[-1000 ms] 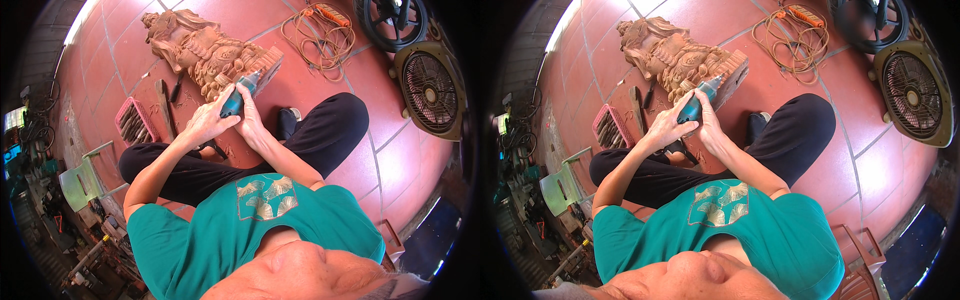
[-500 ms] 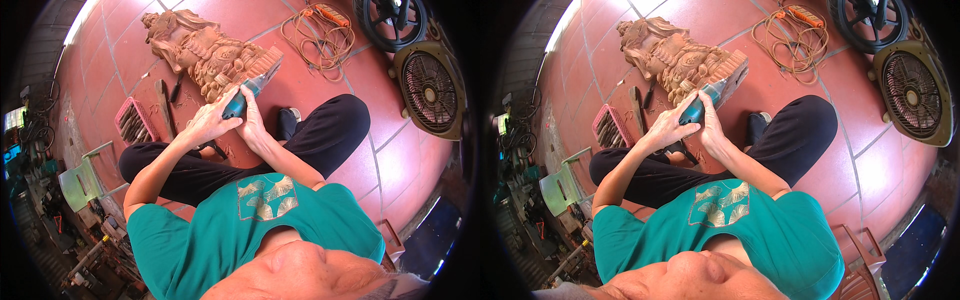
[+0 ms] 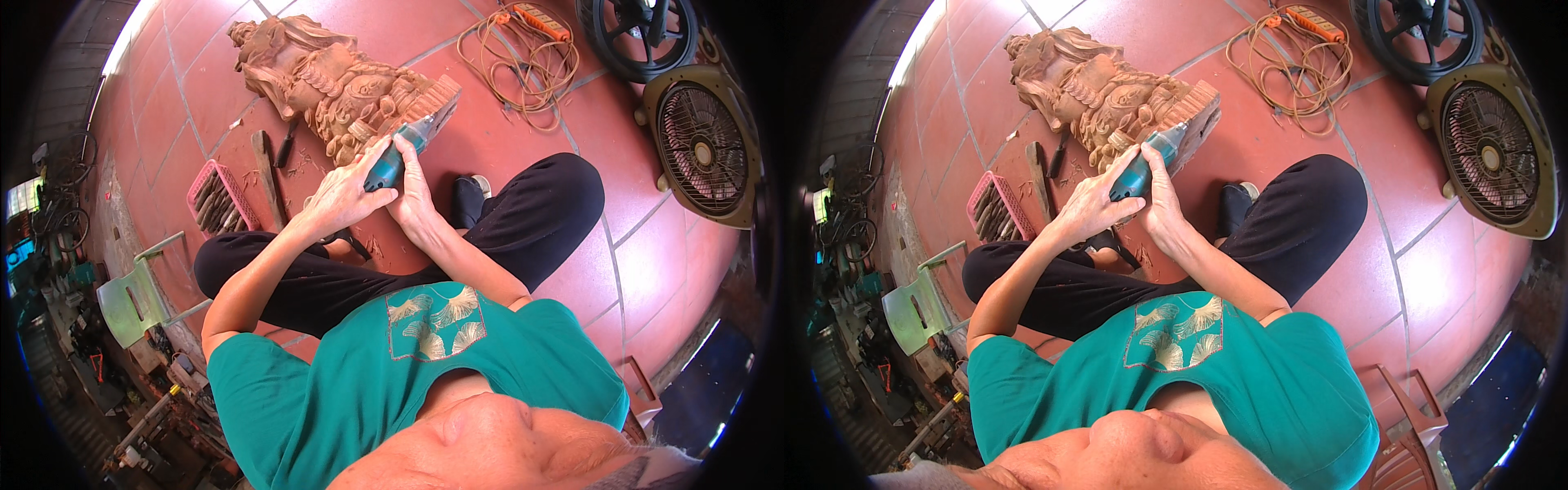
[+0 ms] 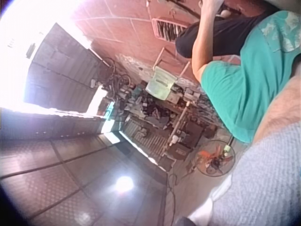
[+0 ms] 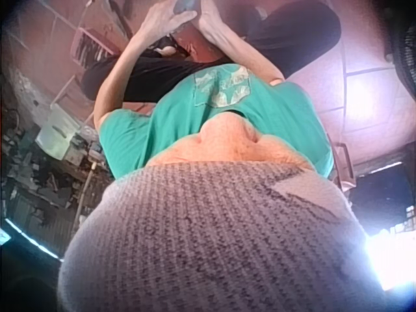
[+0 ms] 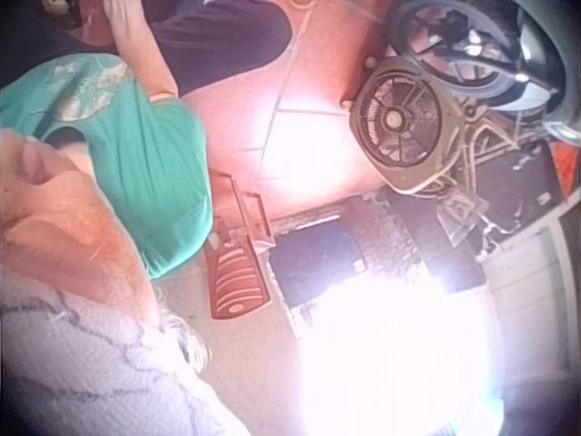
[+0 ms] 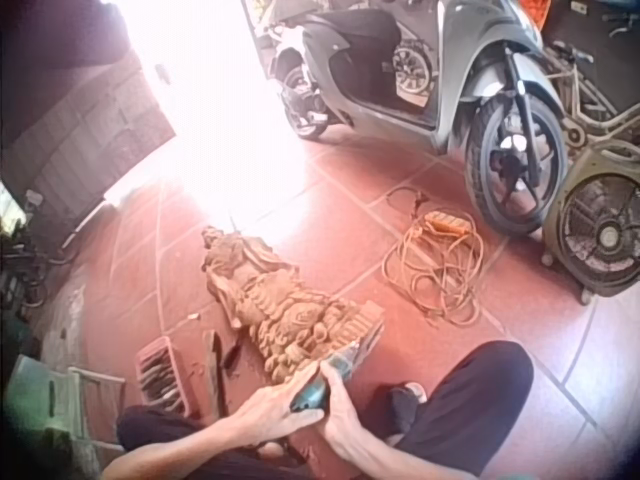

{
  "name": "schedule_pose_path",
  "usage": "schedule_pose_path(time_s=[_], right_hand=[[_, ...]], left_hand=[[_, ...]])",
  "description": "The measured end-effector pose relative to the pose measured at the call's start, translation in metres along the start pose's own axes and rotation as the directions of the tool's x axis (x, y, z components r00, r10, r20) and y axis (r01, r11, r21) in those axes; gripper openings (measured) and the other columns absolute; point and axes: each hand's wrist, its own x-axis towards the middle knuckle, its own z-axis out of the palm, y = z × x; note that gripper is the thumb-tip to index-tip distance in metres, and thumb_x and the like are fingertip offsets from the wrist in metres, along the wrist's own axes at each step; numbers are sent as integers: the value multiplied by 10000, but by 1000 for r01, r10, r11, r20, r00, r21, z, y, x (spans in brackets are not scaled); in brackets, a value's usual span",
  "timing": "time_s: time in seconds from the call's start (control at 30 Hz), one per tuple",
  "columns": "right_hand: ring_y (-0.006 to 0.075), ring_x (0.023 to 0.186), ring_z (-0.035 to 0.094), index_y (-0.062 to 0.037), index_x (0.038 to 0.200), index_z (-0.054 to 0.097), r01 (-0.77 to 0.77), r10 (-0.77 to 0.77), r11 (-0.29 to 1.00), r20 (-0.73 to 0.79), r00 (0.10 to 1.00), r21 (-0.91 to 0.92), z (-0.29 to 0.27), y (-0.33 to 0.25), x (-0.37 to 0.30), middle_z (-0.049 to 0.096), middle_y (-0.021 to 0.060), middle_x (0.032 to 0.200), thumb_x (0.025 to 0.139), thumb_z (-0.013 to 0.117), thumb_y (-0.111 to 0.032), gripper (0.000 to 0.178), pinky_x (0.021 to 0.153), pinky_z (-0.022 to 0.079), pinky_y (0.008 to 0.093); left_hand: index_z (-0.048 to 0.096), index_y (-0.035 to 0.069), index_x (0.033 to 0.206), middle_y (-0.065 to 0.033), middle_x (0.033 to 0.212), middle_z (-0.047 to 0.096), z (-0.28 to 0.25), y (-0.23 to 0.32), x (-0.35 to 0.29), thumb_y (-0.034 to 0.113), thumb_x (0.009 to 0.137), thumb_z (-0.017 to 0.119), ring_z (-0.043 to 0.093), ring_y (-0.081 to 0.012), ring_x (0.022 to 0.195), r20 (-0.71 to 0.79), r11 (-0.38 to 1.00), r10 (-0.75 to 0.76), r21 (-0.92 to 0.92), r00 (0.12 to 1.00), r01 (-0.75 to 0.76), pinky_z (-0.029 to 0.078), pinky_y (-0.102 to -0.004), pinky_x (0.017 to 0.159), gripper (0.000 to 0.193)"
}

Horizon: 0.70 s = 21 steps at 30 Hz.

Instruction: The person uses a handheld rotary tool to carve details into a wooden sculpture of a figure. The person holds the tool with both hands and works on the base and lower body of the sculpture while sitting on the floor.

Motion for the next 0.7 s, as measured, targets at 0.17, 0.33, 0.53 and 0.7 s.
schedule_pose_path(time_s=[0.17, 0.33, 0.53, 0.7], right_hand=[[198, 947, 655, -124, 1165, 609, -8, 8, 1000, -18, 1000, 17, 0, -1, 2, 649, 40, 1052, 845, 831, -371, 462, 880, 577, 402], [201, 942, 651, -119, 1177, 597, 6, -6, 1000, 7, 1000, 21, -3, -1, 7, 641, 43, 1058, 845, 831, -377, 482, 869, 583, 405], [206, 959, 653, -108, 1194, 581, 4, -4, 1000, -6, 1000, -3, 0, -3, 5, 637, 53, 1070, 844, 832, -374, 507, 859, 587, 411], [208, 959, 656, -109, 1202, 574, 8, -8, 1000, 38, 999, 4, -6, -1, 12, 637, 57, 1068, 845, 831, -372, 513, 859, 587, 412]], left_hand=[[278, 67, 1585, -300, 1290, 605, -2, 1, 2, 341, 862, 731, 662, -474, 997, 14, 1000, -14, 8, 1000, 14, 526, -459, 867, 896], [282, 63, 1583, -300, 1276, 612, 0, -2, 4, 350, 860, 731, 668, -471, 986, 6, 1000, -4, 16, 1000, 4, 527, -460, 861, 898], [284, 57, 1581, -299, 1279, 613, -3, 3, 5, 331, 859, 732, 672, -467, 989, 40, 998, -57, 6, 998, 57, 529, -462, 862, 893], [289, 64, 1580, -302, 1264, 621, -1, -1, 5, 319, 856, 727, 679, -466, 970, -14, 1000, -3, 3, 1000, 3, 529, -466, 859, 884]])
